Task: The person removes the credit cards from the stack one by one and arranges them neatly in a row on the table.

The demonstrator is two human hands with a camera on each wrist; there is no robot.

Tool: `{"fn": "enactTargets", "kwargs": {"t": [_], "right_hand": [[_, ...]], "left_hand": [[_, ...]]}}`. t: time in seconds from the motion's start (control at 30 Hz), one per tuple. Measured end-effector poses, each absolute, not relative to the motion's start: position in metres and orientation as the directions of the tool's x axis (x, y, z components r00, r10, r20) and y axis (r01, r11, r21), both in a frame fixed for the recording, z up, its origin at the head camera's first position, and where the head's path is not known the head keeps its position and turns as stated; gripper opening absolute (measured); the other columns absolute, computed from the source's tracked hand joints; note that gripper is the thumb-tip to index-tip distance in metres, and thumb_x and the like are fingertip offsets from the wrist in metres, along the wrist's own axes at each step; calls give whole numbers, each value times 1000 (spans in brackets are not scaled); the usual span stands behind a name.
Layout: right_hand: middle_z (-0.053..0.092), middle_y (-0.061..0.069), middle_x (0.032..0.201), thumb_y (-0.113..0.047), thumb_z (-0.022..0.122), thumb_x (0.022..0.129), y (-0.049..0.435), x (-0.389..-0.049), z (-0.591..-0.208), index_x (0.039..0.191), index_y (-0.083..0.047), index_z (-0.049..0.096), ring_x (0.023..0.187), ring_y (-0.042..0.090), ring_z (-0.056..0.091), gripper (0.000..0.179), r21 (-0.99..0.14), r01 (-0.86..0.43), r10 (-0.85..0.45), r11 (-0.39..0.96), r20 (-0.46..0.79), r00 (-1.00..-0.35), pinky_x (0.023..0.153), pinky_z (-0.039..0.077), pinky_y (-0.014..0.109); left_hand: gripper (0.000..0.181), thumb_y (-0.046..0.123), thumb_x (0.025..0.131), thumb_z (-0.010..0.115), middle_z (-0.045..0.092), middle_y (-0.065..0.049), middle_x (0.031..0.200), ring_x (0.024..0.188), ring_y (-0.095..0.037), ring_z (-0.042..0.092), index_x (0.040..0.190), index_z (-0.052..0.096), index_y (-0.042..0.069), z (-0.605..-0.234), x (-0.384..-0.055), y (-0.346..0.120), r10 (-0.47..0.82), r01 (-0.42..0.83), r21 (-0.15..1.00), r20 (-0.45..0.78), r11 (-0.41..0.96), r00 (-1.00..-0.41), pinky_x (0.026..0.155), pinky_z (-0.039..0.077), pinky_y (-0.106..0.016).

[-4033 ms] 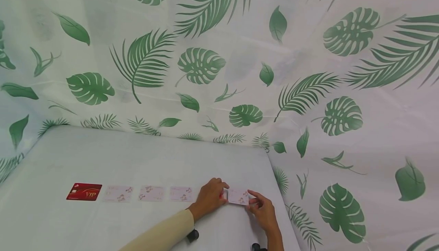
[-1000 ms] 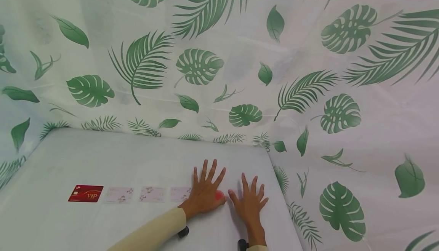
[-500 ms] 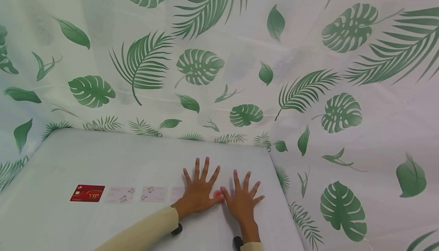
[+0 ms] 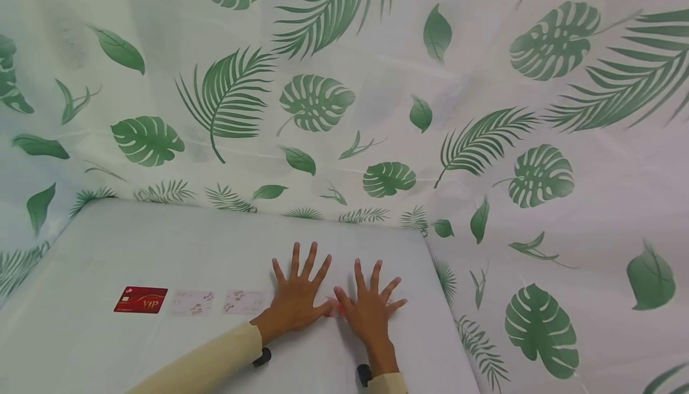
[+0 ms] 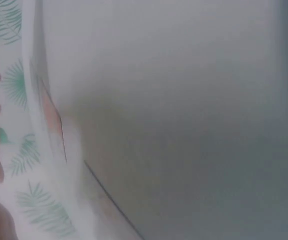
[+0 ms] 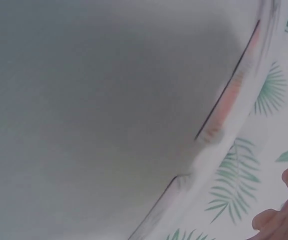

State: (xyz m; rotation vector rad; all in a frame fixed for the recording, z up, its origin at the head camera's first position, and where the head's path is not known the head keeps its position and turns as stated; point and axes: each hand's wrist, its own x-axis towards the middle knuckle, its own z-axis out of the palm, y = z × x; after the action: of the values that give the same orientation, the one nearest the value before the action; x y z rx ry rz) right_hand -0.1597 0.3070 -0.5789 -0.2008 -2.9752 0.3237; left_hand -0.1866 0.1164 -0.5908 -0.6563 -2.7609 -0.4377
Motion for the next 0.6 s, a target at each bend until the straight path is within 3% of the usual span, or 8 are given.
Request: {"fn": "enactTargets", "kwargs": {"t": [0.2,0.6], "right_hand": [[-1,16,167,-71,53,89,290,-166,-577,158,-40,16,140,65,-14,84,-243,79,115,967,138,-984,91,-3,90],[7,16,167,-76,45,89,255,-171,-569,157,-39,21,142,65,-7,81,-261,8,53,965,168,-984,93,2,89]], "left_hand": [[94,78,87,44,0,-8,169,153,-44,3,160,12,29,-584,-189,94,367,447,218,326,868,-871,99,12,-86],[91,76,88,46,7,-9,169,153,-43,4,159,21,25,-583,-195,63,332,415,244,319,876,-888,101,6,-85]]}}
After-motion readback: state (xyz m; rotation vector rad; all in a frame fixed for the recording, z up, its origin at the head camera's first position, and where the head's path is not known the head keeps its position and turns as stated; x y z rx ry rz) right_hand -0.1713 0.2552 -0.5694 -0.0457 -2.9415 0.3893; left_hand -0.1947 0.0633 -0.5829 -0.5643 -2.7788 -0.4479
